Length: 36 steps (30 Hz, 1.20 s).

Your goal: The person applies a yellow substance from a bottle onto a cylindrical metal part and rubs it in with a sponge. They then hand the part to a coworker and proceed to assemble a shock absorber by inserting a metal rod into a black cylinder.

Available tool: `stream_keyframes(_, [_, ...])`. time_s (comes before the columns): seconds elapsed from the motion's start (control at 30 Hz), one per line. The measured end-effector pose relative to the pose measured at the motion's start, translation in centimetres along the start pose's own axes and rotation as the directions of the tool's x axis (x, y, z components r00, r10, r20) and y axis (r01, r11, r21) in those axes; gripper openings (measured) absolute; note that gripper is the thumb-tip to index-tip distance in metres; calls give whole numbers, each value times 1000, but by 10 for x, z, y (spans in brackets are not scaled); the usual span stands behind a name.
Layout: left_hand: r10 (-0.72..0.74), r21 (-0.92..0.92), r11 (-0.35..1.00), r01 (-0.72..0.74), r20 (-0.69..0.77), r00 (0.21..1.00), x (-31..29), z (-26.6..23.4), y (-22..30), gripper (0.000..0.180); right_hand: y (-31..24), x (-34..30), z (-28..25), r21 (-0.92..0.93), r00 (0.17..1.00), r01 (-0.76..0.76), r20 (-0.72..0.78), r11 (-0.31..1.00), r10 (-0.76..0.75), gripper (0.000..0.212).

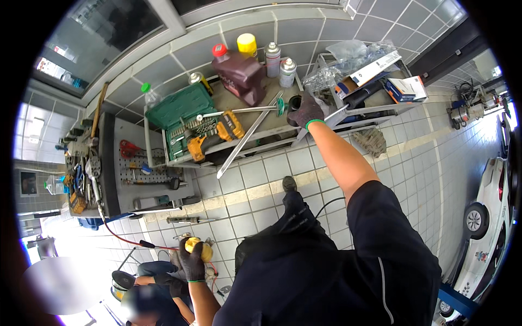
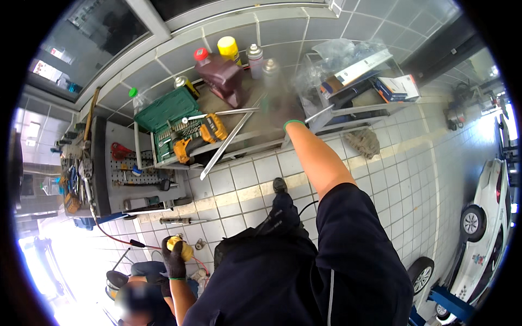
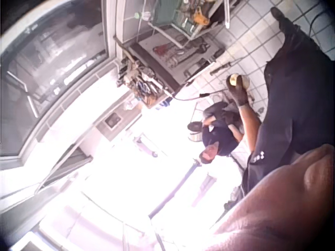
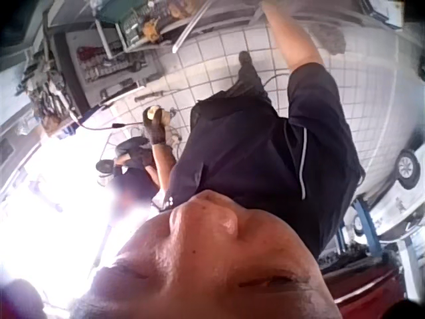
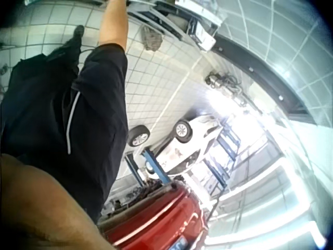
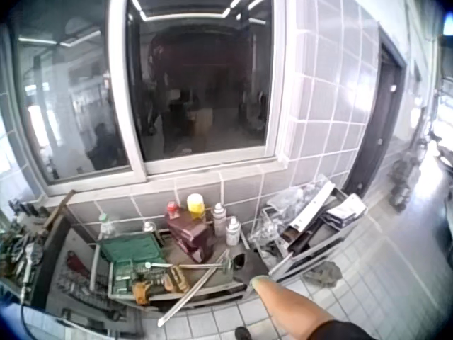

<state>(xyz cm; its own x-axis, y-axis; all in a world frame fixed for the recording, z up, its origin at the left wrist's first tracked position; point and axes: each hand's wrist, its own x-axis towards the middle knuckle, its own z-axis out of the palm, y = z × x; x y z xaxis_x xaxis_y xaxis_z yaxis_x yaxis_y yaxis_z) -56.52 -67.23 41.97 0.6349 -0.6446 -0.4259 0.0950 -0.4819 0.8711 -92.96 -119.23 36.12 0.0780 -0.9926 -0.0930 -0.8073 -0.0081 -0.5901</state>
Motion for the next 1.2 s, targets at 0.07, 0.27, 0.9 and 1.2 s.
stream_keyframes(0.07, [66, 246, 967, -71, 30, 997, -5, 60, 55, 40, -2, 32, 0, -156, 992, 78, 114, 985, -61, 90])
stream_keyframes(0.27, [72, 345, 932, -111, 123, 990, 30, 146, 96, 43, -10, 57, -19, -124, 924, 51, 381, 991, 0, 81])
stream_keyframes(0.9, [92, -96, 992, -77, 173, 981, 172, 205, 133, 43, -67, 45, -53, 32, 661, 735, 185, 677, -727, 50])
stream_keyframes(1.2, [82, -169, 982, -84, -21, 996, 163, 220, 118, 27, -100, 267, -149, 758, 960, 278, -193, 591, -204, 26])
